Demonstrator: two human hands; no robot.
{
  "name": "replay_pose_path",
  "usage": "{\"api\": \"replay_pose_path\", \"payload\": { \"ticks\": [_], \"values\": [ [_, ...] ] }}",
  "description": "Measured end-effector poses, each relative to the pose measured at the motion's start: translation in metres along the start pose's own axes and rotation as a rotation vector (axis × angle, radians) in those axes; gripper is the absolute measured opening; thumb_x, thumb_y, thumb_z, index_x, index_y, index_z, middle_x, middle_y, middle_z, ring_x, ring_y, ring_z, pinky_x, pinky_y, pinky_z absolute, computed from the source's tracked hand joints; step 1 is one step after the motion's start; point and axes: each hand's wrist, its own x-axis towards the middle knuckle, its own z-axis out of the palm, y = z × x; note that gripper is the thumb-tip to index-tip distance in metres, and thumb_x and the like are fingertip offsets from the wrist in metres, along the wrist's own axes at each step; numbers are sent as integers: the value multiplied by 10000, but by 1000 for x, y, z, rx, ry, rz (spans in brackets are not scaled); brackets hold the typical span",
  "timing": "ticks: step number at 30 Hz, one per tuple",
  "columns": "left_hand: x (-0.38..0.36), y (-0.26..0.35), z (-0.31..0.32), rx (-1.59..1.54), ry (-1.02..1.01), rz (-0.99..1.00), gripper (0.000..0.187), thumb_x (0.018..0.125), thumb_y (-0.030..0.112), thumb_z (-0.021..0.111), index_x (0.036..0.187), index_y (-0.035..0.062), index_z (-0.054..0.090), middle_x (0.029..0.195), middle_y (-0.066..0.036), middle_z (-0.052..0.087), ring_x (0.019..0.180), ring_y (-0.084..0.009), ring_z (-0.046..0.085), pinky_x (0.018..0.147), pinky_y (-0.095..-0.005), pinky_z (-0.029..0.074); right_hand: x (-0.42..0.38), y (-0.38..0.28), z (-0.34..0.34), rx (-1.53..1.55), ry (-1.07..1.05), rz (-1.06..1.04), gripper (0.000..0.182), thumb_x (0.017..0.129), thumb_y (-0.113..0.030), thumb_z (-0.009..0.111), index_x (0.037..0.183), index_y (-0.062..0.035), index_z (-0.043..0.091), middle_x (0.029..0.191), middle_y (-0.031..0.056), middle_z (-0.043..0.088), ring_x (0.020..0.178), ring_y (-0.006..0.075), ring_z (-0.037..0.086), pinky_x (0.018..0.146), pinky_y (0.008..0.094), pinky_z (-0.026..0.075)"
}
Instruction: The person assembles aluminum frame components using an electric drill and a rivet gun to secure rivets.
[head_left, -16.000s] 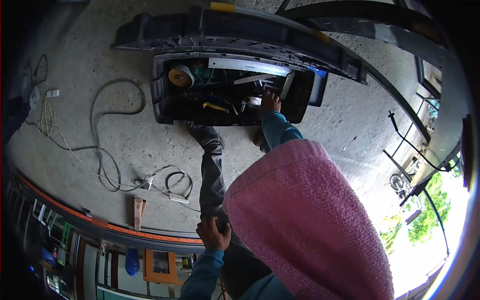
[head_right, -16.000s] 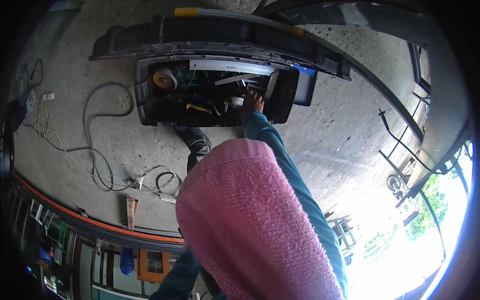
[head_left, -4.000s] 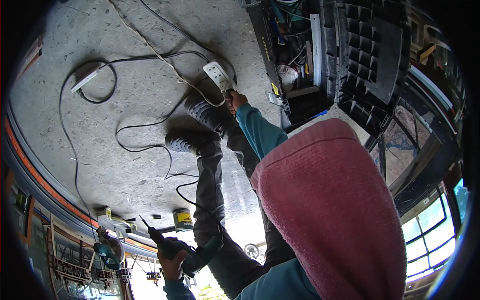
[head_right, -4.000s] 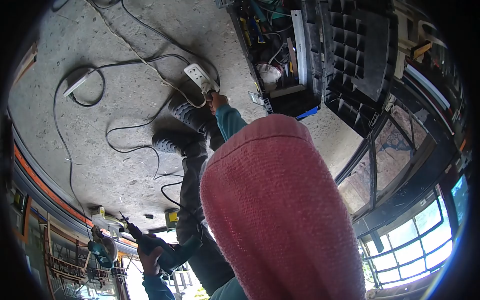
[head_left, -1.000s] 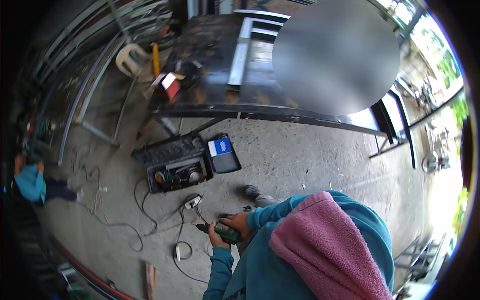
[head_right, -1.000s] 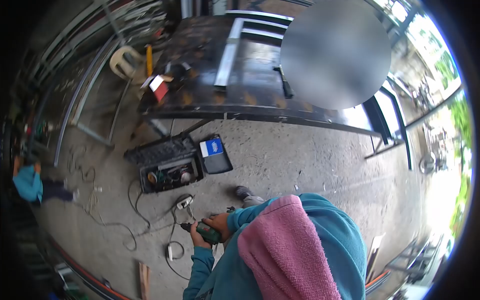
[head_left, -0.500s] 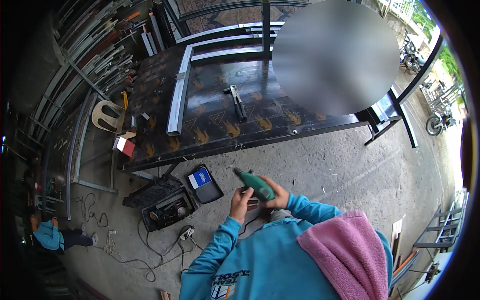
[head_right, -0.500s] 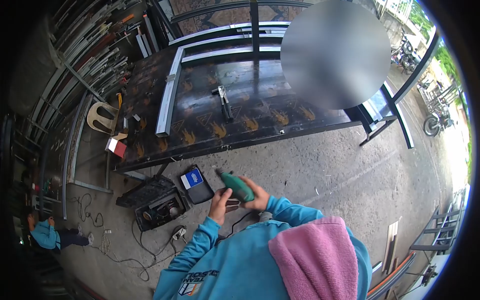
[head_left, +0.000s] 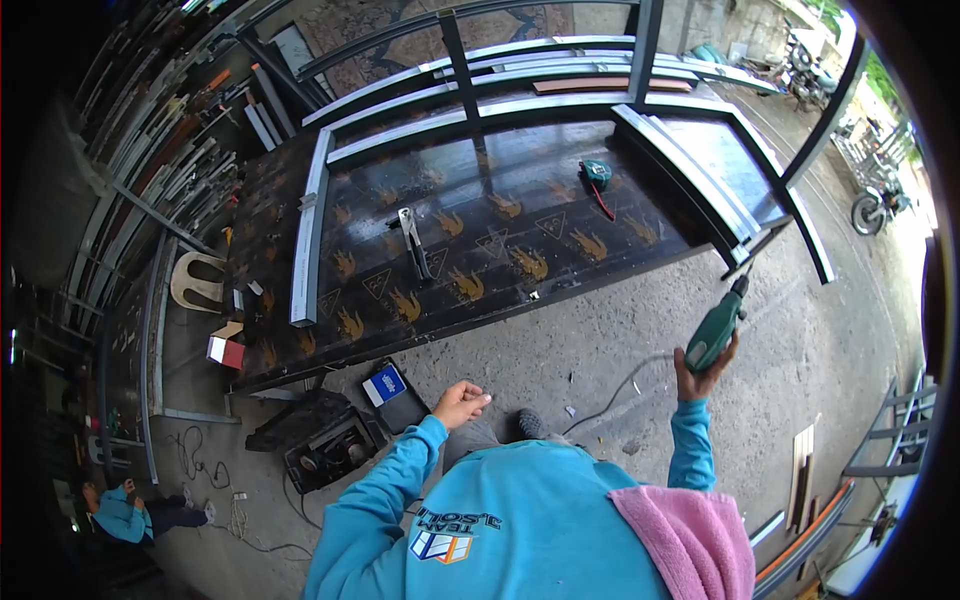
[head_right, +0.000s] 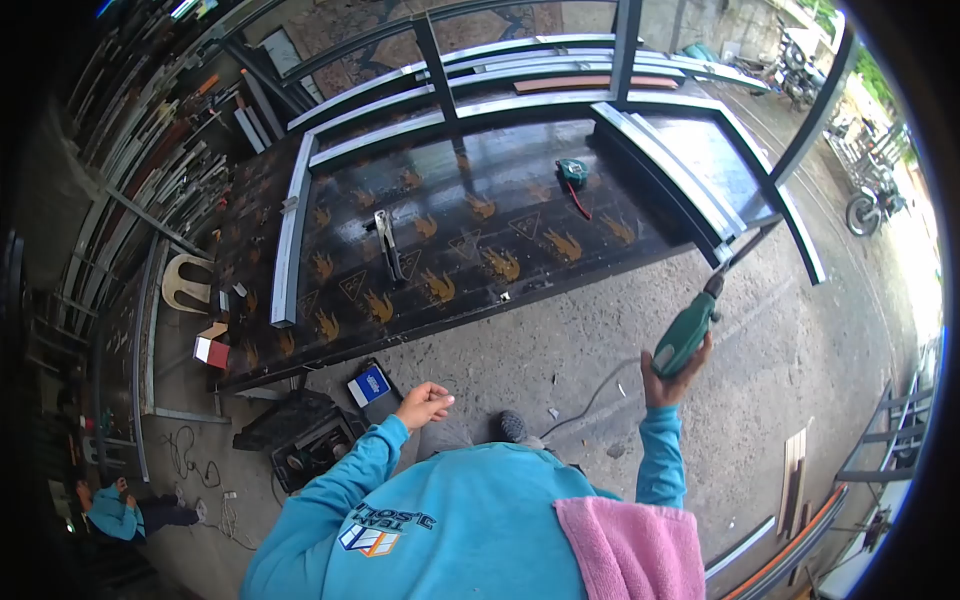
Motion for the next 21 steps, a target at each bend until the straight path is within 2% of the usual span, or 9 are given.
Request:
{"api": "replay_pose_path", "payload": {
  "ticks": [1, 4, 6, 9, 11, 13, 16, 20, 21],
  "values": [
    [9, 3, -4, 15, 11, -27, 388, 839, 279, 718, 1083, 31, 546, 891, -59, 612, 768, -138, 614, 660, -286, 526, -4, 3, -7, -18, -50, -49, 1038, 689, -96, 751, 1491, -92, 92, 1385, 171, 368, 1217, 287, 433, 997, 390, 379],
    [41, 12, -20, 148, 23, 34, 403, 832, 296, 724, 1073, 25, 548, 870, -57, 618, 751, -129, 608, 647, -281, 518, -33, 22, -11, -33, -162, 62, 1009, 685, -176, 783, 1476, -64, 167, 1387, 182, 373, 1241, 297, 424, 1022, 389, 361],
    [56, 28, -30, 160, 69, 69, 403, 828, 297, 727, 1063, 20, 550, 855, -52, 617, 737, -123, 603, 638, -276, 513, -61, 41, 0, -108, -167, 100, 1054, 620, -119, 788, 1474, -72, 172, 1389, 173, 370, 1242, 311, 423, 1033, 400, 359],
    [80, 38, -48, 211, 125, 151, 406, 818, 296, 735, 1043, 9, 555, 806, -45, 617, 701, -114, 594, 614, -275, 501, -94, 47, 26, 50, -189, 318, 1089, 573, -15, 736, 1487, -138, 156, 1382, 166, 368, 1213, 312, 444, 1030, 413, 377],
    [88, 47, -63, 288, 175, 139, 395, 810, 299, 741, 1016, 10, 570, 797, -54, 625, 694, -113, 593, 619, -279, 496, -98, 30, 46, 115, -237, 360, 1100, 572, -31, 735, 1490, -163, 145, 1366, 155, 378, 1175, 315, 464, 1006, 408, 402],
    [91, 55, -80, 333, 217, 152, 396, 789, 296, 756, 1010, 16, 586, 817, -79, 647, 718, -148, 617, 653, -300, 505, -91, 12, 65, 146, -304, 520, 1109, 567, -65, 743, 1493, -165, 142, 1375, 162, 368, 1177, 325, 463, 999, 412, 408],
    [107, 55, -128, 460, 445, 201, 396, 744, 279, 783, 1001, 29, 613, 880, -115, 668, 819, -219, 648, 743, -344, 519, -68, 0, 99, 92, -436, 497, 1115, 562, -99, 749, 1494, -151, 141, 1381, 174, 360, 1192, 336, 455, 988, 422, 417],
    [141, 43, -243, 640, 820, 400, 396, 695, 254, 798, 961, 31, 607, 948, -141, 597, 877, -292, 606, 791, -394, 499, -23, -5, 176, 17, -488, 410, 1113, 560, -129, 755, 1493, -124, 149, 1389, 187, 357, 1211, 351, 449, 979, 427, 427],
    [139, 55, -271, 643, 909, 346, 411, 693, 252, 796, 986, 41, 601, 976, -149, 584, 932, -319, 581, 826, -420, 482, -13, -1, 198, -40, -485, 369, 1097, 563, -138, 758, 1486, -108, 166, 1384, 198, 361, 1218, 362, 444, 997, 426, 410]
  ]
}}
